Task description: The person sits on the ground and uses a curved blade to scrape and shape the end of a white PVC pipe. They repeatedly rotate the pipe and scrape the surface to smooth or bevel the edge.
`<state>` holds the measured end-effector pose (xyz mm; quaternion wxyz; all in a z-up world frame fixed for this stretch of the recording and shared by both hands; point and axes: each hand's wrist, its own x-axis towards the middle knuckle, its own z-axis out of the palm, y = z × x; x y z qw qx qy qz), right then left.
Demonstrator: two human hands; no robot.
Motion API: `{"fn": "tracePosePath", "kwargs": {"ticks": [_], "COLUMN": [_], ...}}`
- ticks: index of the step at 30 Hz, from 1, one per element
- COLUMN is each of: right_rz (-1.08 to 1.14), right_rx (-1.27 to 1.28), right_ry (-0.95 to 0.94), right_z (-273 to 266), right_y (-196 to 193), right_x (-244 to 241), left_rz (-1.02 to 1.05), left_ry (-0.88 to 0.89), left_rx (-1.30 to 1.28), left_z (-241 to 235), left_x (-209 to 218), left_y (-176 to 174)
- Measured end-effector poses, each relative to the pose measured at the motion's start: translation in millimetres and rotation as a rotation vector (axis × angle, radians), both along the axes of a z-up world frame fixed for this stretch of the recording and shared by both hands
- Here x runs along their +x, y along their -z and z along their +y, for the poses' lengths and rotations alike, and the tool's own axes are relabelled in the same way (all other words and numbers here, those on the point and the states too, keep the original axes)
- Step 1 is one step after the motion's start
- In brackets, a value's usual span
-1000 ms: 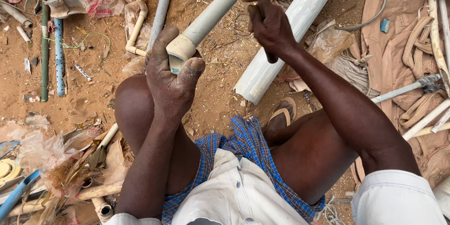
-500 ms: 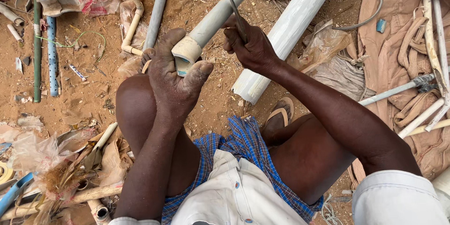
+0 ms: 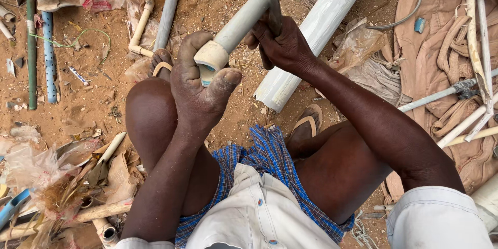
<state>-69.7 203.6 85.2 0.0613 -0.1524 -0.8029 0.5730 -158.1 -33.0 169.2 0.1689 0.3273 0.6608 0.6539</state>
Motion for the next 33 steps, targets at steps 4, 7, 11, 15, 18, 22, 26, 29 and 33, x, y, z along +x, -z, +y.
{"fn": "tracePosePath", "kwargs": {"ticks": [4, 7, 11, 15, 18, 22, 26, 29, 33], "right_rz": [0.244, 0.151, 0.094, 0.213, 0.107, 0.144, 0.113, -0.057, -0.103], "right_rx": [0.114, -0.094, -0.116, -0.103, -0.204, -0.027, -0.09, -0.132, -0.121], "right_ry": [0.04, 0.208, 0.267, 0.04, -0.06, -0.033, 0.162, 0.235, 0.08], "right_z": [21, 56, 68, 15, -8, 21, 65, 68, 22], "right_y": [-3, 4, 5, 0, -5, -5, 1, -7, -33], "right_x": [-12, -16, -9, -10, -6, -11, -2, 10, 15], "left_rz": [-0.119, 0.013, -0.077, -0.049, -0.065, -0.237, -0.025, 0.022, -0.037], "left_ry": [-0.02, -0.043, 0.047, -0.013, -0.01, 0.009, 0.041, 0.061, 0.027], "left_rx": [0.02, -0.017, -0.023, -0.02, 0.02, 0.024, -0.046, -0.027, -0.003], "left_z": [4, 2, 7, 1, 3, 6, 3, 5, 6], "left_x": [-1, 1, 1, 2, 2, 2, 4, 4, -2], "left_y": [-4, -7, -8, -4, -4, -7, -9, -8, -4]}}
